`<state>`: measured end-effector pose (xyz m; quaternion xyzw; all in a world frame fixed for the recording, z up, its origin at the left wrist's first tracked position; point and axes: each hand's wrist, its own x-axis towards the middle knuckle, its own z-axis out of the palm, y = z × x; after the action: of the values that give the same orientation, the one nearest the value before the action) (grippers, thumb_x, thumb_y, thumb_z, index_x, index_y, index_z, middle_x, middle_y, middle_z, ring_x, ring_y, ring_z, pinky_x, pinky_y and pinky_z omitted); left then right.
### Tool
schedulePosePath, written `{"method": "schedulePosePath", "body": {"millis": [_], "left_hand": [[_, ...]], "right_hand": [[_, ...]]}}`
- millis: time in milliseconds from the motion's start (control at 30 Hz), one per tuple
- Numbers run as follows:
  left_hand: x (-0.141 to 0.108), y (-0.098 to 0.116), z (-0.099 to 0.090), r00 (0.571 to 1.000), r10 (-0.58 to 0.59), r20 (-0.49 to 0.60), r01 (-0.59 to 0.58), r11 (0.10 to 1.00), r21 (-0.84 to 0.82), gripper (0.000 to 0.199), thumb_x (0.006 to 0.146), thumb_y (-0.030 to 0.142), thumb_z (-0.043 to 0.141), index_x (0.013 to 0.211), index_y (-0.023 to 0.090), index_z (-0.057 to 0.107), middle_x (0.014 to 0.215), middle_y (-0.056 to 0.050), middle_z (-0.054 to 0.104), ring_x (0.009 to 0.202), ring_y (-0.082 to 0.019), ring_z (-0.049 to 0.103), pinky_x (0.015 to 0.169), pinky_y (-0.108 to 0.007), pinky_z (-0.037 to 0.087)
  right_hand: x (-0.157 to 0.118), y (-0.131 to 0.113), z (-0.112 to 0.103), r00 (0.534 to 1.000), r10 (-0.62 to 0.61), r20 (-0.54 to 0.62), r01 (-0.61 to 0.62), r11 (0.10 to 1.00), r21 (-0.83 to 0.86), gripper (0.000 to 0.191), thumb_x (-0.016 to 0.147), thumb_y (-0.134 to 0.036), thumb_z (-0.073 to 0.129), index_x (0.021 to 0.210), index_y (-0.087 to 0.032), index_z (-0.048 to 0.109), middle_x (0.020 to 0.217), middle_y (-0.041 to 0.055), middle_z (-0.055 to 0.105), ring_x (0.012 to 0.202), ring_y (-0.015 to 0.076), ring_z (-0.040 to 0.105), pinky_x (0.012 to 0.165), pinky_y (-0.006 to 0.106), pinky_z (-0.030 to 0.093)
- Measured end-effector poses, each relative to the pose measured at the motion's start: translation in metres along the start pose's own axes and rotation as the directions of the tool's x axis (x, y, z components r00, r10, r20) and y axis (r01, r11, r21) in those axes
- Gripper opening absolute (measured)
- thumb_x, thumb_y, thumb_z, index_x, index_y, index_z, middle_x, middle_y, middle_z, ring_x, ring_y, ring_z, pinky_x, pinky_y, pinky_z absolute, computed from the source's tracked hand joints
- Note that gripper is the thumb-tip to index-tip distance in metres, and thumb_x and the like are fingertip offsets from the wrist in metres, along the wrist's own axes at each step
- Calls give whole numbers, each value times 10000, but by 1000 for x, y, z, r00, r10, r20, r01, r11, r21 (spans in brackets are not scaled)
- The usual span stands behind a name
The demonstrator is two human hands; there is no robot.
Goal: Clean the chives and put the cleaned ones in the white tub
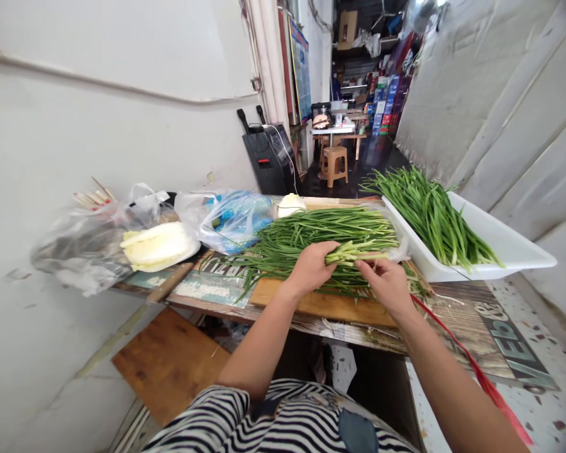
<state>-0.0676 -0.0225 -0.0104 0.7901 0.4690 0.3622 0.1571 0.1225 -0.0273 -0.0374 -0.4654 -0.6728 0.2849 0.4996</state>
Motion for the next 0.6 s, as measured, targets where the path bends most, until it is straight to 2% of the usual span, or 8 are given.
{"method": "schedulePosePath", "body": {"millis": [100, 200, 300, 400, 500, 600], "left_hand": [[-1, 1, -1, 999, 14, 33, -14, 1000, 9, 229, 772, 95, 569, 962, 166, 675, 967, -46, 721, 911, -185, 641, 829, -264, 469], [-2, 2, -2, 996, 29, 85, -30, 999, 16, 173, 769, 124, 611, 921, 170, 679, 942, -41, 719, 896, -183, 636, 819, -256, 458], [-3, 4, -3, 997, 3, 78, -3, 1000, -2, 115, 765, 127, 622, 860, 160, 678, 851, -27, 706, 808, -164, 623, 747, -235, 441], [-2, 5, -6, 998, -28, 57, 30, 998, -46, 50, 779, 146, 623, 799, 150, 669, 771, -5, 676, 716, -134, 590, 672, -214, 410], [-3, 6, -13, 997, -53, 52, 56, 997, -55, 45, 793, 169, 629, 789, 148, 668, 760, 6, 668, 686, -118, 565, 655, -205, 394], [-3, 7, -16, 996, -42, 74, 43, 999, -12, 51, 791, 191, 647, 792, 146, 671, 776, -5, 675, 702, -127, 569, 658, -212, 385]], "right_hand": [[2, 0, 4, 998, -60, 6, 60, 997, -47, 281, 810, -444, 597, 717, -200, 702, 808, 59, 722, 726, 193, 610, 698, 322, 466], [3, -3, 0, 998, -56, 9, 56, 991, -122, 323, 797, -458, 596, 608, -202, 657, 658, 43, 677, 648, 191, 590, 650, 315, 452], [0, -3, -2, 999, -29, 30, 33, 990, -134, 380, 802, -486, 583, 551, -203, 621, 570, 21, 623, 585, 178, 562, 594, 301, 430], [-3, 5, -5, 996, -32, 82, 43, 989, -143, 319, 822, -453, 573, 655, -203, 680, 639, 20, 670, 630, 187, 595, 627, 306, 453], [-4, 18, -15, 991, -61, 116, 84, 976, -201, 271, 853, -407, 545, 765, -207, 706, 782, 48, 719, 740, 209, 642, 722, 338, 490], [-6, 21, -28, 979, -184, 89, 204, 917, -343, 306, 852, -401, 559, 999, -173, 701, 1027, 126, 702, 961, 266, 637, 854, 405, 490]]}}
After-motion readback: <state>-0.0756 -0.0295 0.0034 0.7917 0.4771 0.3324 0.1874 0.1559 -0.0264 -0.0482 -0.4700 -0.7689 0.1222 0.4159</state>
